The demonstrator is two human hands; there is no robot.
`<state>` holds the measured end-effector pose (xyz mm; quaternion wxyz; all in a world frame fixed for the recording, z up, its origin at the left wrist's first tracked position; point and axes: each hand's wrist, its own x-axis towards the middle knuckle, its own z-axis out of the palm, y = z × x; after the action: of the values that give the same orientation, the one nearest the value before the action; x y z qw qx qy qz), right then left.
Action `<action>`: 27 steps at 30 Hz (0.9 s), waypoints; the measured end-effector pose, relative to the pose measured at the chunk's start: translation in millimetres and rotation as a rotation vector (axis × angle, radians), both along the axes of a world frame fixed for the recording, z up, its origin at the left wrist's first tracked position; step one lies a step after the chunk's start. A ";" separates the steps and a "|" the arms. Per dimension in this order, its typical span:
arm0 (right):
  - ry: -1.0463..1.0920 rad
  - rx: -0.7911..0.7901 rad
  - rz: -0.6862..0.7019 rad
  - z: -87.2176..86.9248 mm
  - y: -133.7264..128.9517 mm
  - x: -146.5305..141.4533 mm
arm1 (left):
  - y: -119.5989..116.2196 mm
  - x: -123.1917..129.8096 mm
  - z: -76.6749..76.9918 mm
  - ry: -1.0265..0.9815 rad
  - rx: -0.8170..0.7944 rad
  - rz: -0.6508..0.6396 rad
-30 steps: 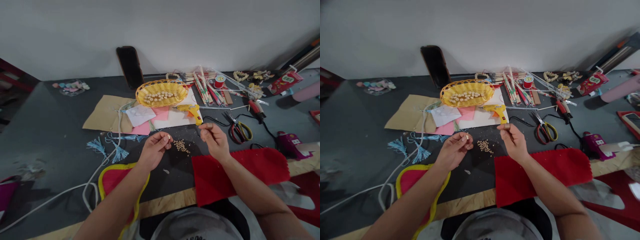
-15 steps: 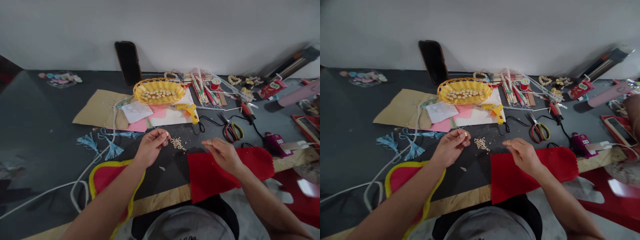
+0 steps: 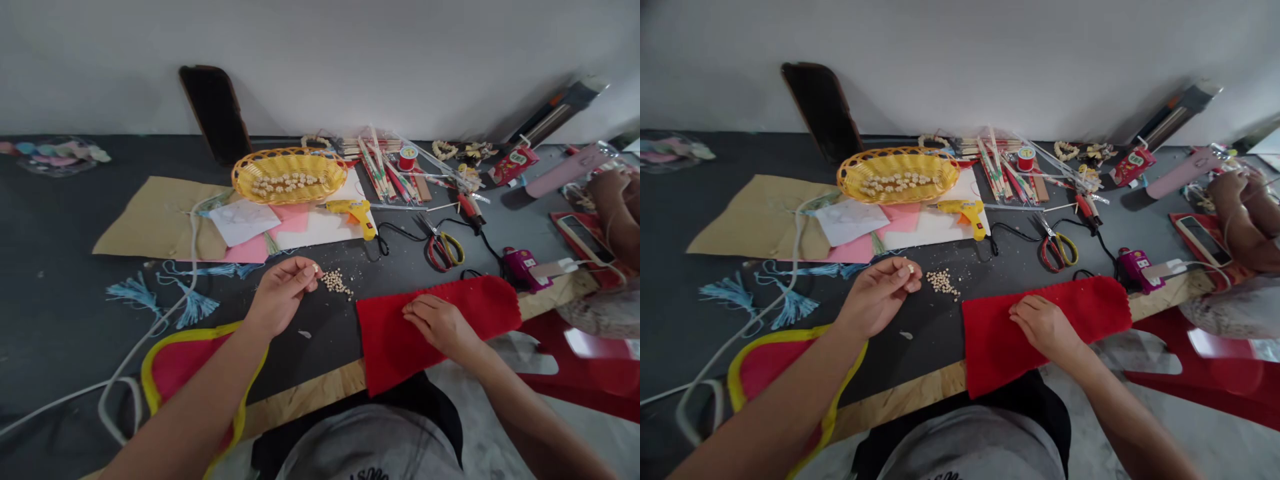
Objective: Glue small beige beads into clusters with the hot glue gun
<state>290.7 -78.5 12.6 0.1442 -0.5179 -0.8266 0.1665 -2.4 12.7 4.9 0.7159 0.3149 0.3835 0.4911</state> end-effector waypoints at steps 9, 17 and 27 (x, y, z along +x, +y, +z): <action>0.178 -0.168 -0.302 -4.6 4.8 -2.8 | -0.3 0.3 -0.9 0.016 0.016 0.007; 0.256 -0.146 -0.471 20.7 -10.4 31.8 | -0.5 -0.3 -1.8 0.022 0.030 -0.004; 0.055 -0.338 -0.447 52.9 -33.8 88.9 | -1.8 -1.4 -3.5 0.045 0.040 -0.010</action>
<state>379.6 -112.4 65.4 0.1114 -0.6992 -0.6482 0.2801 -3.8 10.9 1.4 0.7031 0.3423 0.3879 0.4879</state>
